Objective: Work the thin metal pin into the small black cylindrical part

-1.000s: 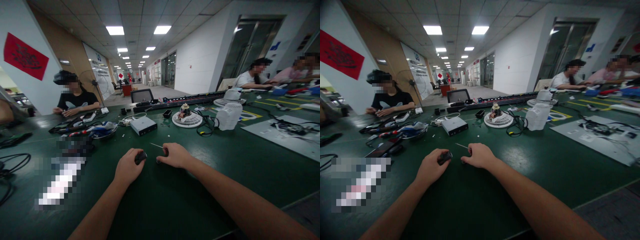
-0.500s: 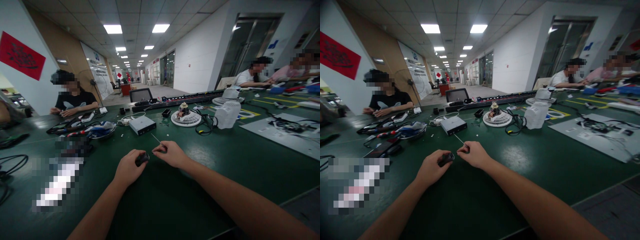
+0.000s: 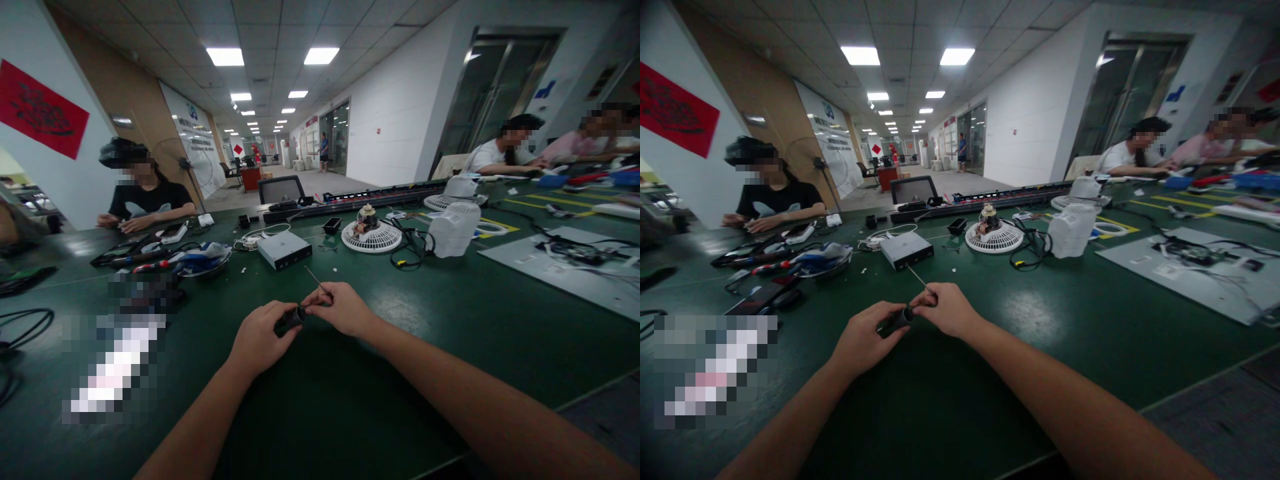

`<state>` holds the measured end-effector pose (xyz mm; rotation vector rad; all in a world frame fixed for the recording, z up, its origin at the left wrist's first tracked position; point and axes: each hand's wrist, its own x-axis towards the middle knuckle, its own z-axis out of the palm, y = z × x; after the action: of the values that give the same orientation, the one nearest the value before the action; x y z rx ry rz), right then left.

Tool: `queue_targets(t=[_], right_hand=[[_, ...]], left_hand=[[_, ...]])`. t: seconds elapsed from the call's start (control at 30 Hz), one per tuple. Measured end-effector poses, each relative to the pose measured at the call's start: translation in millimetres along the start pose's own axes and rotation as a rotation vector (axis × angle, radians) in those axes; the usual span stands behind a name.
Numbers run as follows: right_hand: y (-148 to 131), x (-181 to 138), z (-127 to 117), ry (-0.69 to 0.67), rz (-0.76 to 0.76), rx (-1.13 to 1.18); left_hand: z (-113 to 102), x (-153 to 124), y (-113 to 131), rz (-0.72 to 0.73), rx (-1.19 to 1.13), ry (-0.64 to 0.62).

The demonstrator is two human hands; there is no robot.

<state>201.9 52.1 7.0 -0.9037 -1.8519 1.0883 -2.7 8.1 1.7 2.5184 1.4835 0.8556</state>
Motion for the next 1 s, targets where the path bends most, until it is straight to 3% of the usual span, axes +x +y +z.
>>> queue_targets(t=[0.23,0.43,0.77,1.0], right_hand=[[-4.3,-2.8,0.8,-0.069,-0.025,0.062],[-3.4,-1.6,-3.0,-0.026,-0.022,-0.196],[-2.7,-3.4,-1.8,-0.072,-0.047,-0.355],[5.8,-3.0,2.4,-0.199,0.057,-0.205]], left_hand=[[-0.1,-0.5,0.6,0.018,-0.009,-0.003],[-1.9,-1.0,3.2,0.087,0.003,-0.05],[-3.6,-1.5,4.8,0.128,0.027,-0.057],[-3.2,-1.1,3.9,0.125,0.033,-0.069]])
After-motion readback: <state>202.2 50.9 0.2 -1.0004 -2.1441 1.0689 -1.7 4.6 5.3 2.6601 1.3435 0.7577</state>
